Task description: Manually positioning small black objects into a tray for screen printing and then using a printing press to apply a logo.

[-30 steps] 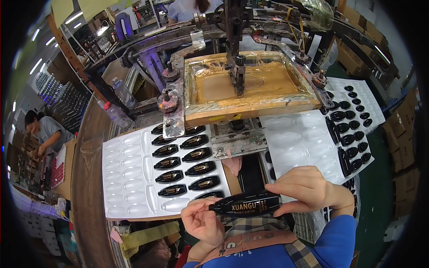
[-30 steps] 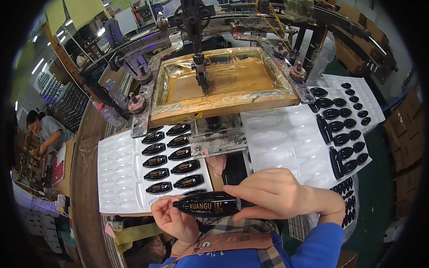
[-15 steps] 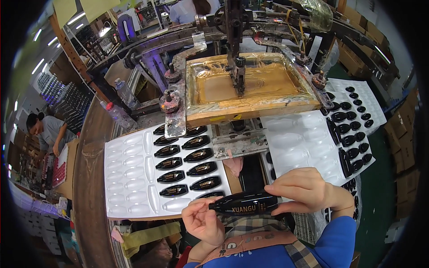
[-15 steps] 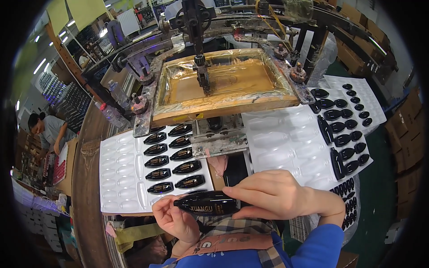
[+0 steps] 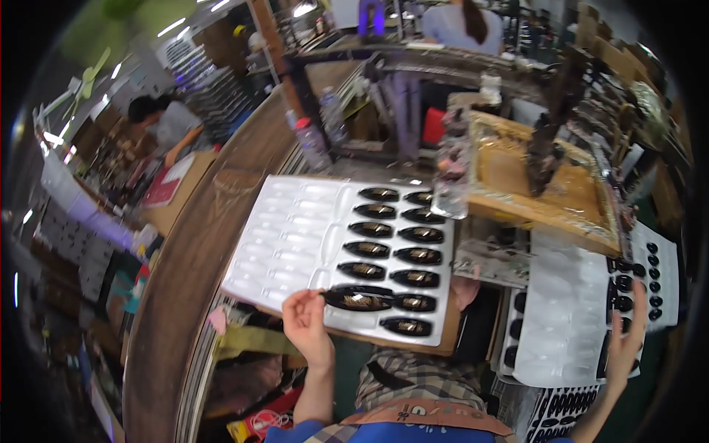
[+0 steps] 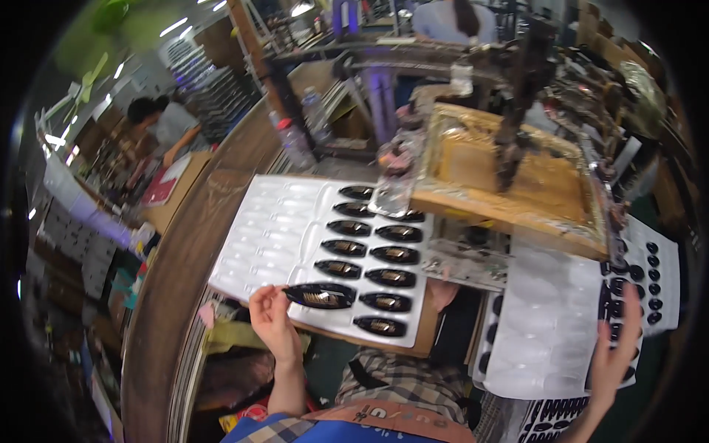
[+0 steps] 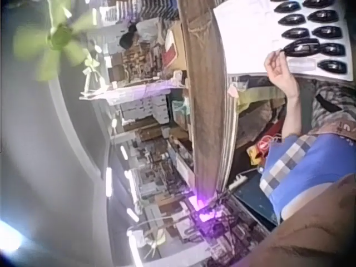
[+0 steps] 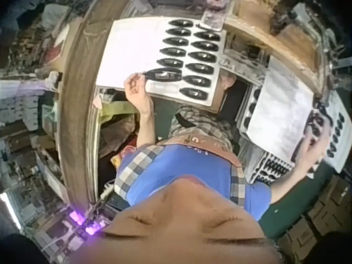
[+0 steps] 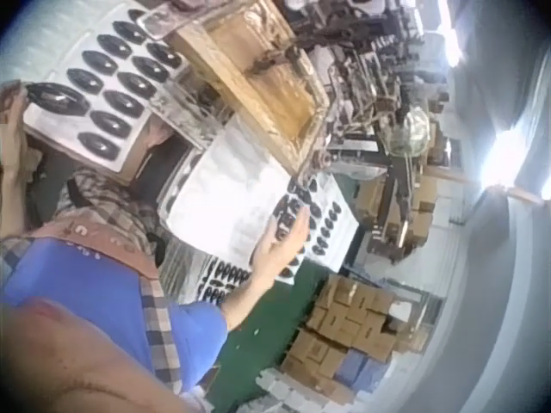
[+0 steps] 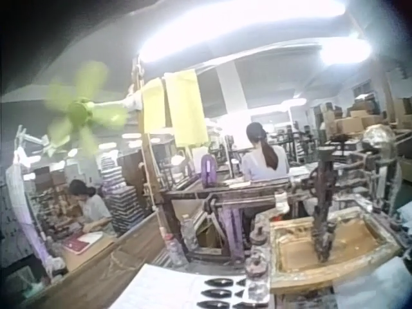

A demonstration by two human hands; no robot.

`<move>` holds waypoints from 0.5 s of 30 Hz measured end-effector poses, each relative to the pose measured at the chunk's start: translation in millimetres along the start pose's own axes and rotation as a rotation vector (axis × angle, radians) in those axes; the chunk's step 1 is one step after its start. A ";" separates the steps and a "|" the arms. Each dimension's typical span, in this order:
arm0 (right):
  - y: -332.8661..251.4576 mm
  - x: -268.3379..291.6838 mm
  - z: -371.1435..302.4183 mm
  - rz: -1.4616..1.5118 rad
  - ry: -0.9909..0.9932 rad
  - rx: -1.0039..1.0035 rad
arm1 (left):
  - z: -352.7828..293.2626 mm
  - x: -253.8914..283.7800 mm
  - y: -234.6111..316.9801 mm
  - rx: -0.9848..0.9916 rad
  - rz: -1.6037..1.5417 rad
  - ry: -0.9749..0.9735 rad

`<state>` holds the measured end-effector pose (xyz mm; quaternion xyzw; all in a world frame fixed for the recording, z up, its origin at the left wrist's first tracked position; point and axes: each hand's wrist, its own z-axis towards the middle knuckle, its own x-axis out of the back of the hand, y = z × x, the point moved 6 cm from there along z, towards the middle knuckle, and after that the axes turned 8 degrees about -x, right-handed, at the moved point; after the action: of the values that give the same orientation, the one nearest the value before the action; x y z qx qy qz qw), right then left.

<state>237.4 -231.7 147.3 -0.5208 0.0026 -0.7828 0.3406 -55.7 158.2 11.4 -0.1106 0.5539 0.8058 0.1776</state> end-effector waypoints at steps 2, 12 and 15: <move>85.9 20.7 -1.9 -0.121 0.099 -0.073 | 6.8 30.6 -8.7 -0.006 0.098 0.010; 422.2 50.4 -106.7 -0.522 -0.288 -0.549 | -19.2 77.8 -82.3 0.258 0.330 -0.089; 412.5 44.7 -108.6 -0.099 -0.224 -0.688 | -18.2 77.0 -77.9 0.157 0.693 -0.179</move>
<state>357.4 -610.5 -14.1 -0.6869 0.2033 -0.6898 0.1054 -94.4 179.0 -90.5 0.1684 0.6008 0.7798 -0.0505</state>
